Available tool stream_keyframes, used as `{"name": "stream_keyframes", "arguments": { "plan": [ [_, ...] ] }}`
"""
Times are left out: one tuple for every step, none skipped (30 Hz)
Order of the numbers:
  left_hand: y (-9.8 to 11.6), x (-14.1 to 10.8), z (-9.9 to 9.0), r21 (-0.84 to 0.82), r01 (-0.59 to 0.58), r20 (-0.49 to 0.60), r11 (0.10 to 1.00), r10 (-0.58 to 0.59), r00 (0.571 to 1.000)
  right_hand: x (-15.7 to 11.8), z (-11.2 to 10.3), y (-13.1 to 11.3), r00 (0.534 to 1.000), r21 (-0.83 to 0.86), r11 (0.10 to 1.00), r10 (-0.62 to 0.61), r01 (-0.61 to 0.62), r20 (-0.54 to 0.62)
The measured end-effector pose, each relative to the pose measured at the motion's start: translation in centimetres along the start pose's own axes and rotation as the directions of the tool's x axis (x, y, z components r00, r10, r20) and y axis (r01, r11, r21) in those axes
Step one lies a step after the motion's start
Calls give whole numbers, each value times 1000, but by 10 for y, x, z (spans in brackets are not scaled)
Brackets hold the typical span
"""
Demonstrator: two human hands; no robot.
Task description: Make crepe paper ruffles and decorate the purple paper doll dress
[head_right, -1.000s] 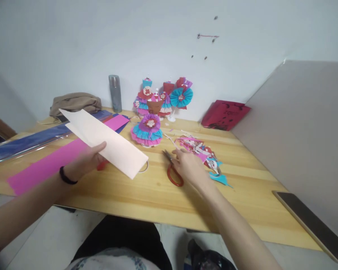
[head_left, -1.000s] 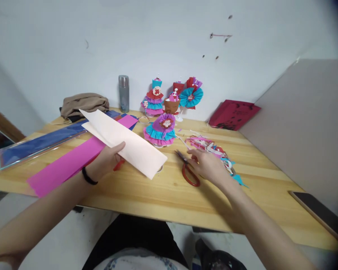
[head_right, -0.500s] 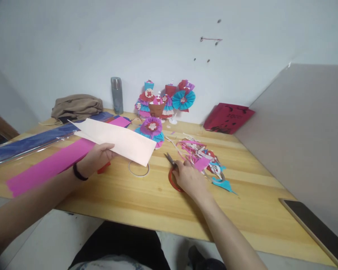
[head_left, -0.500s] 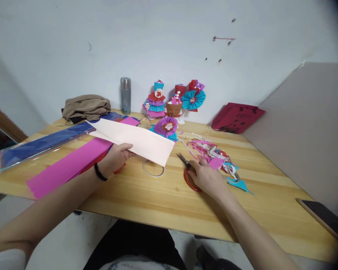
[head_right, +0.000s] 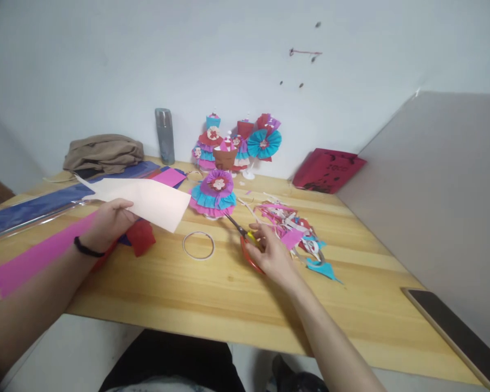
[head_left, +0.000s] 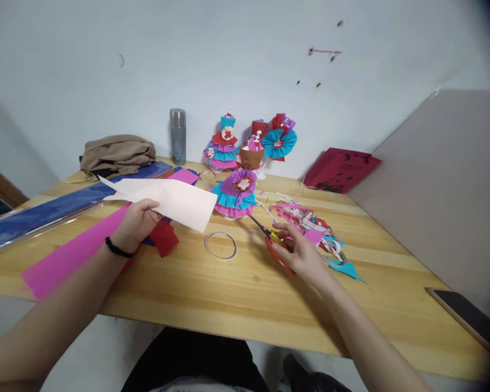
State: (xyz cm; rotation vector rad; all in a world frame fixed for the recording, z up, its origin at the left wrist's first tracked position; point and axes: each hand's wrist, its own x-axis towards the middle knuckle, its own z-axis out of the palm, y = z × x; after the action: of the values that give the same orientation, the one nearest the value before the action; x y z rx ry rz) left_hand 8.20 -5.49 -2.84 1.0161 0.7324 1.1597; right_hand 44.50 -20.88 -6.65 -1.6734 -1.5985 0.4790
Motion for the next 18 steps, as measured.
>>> {"name": "stream_keyframes", "arguments": {
  "plan": [
    [0, 0, 0, -9, -1, 0, 1000, 1, 1000, 1, -1, -1, 999, 120, 992, 25, -29, 41],
    [-1, 1, 0, -16, -1, 1, 1000, 1, 1000, 2, -1, -3, 995, 215, 975, 39, -58, 92],
    [-2, 1, 0, -17, -1, 2, 1000, 1, 1000, 4, -1, -6, 988, 279, 957, 42, -82, 146],
    [-3, 1, 0, -12, 3, 3, 1000, -3, 1000, 6, -2, -10, 979, 318, 943, 38, -101, 199],
    [-4, 1, 0, -6, 8, 2, 1000, -8, 1000, 8, -1, -15, 968, 336, 935, 27, -113, 249],
    [-4, 0, 0, 1, 14, -1, 1000, -14, 1000, 10, -1, -21, 956, 343, 932, 13, -118, 293],
    [-4, 0, 0, 9, 18, -3, 1000, -18, 1000, 12, -1, -26, 944, 348, 930, 0, -122, 331],
    [-4, 0, 1, 17, 14, -3, 1000, -14, 1000, 14, -1, -32, 932, 353, 927, -13, -124, 362],
    [-4, -1, 1, 24, 1, -3, 1000, -1, 1000, 16, -1, -38, 920, 363, 924, -30, -123, 390],
    [-3, -1, 2, 28, -15, -5, 1000, 15, 1000, 18, 0, -43, 909, 374, 920, -54, -115, 412],
    [-3, -2, 3, 37, -26, -4, 999, 27, 1000, 20, 0, -48, 898, 386, 917, -85, -99, 432],
    [-3, -3, 3, 55, -35, -3, 998, 35, 999, 22, 1, -52, 883, 398, 914, -123, -76, 453],
    [-4, -4, 4, 81, -39, -5, 996, 39, 999, 23, 3, -56, 867, 413, 910, -165, -50, 471],
    [-5, -4, 5, 108, -40, -10, 993, 41, 999, 25, 6, -59, 849, 432, 902, -209, -25, 486],
    [-7, -5, 6, 136, -40, -17, 990, 43, 999, 26, 11, -62, 834, 457, 890, -250, -2, 491],
    [-9, -5, 6, 159, -43, -26, 986, 47, 999, 27, 16, -63, 826, 483, 876, -283, 15, 488],
    [-10, -5, 6, 176, -54, -41, 983, 62, 997, 27, 22, -64, 825, 503, 863, -309, 35, 473],
    [-11, -5, 6, 184, -73, -62, 980, 85, 994, 27, 29, -63, 841, 511, 857, -321, 62, 436]
  ]
}}
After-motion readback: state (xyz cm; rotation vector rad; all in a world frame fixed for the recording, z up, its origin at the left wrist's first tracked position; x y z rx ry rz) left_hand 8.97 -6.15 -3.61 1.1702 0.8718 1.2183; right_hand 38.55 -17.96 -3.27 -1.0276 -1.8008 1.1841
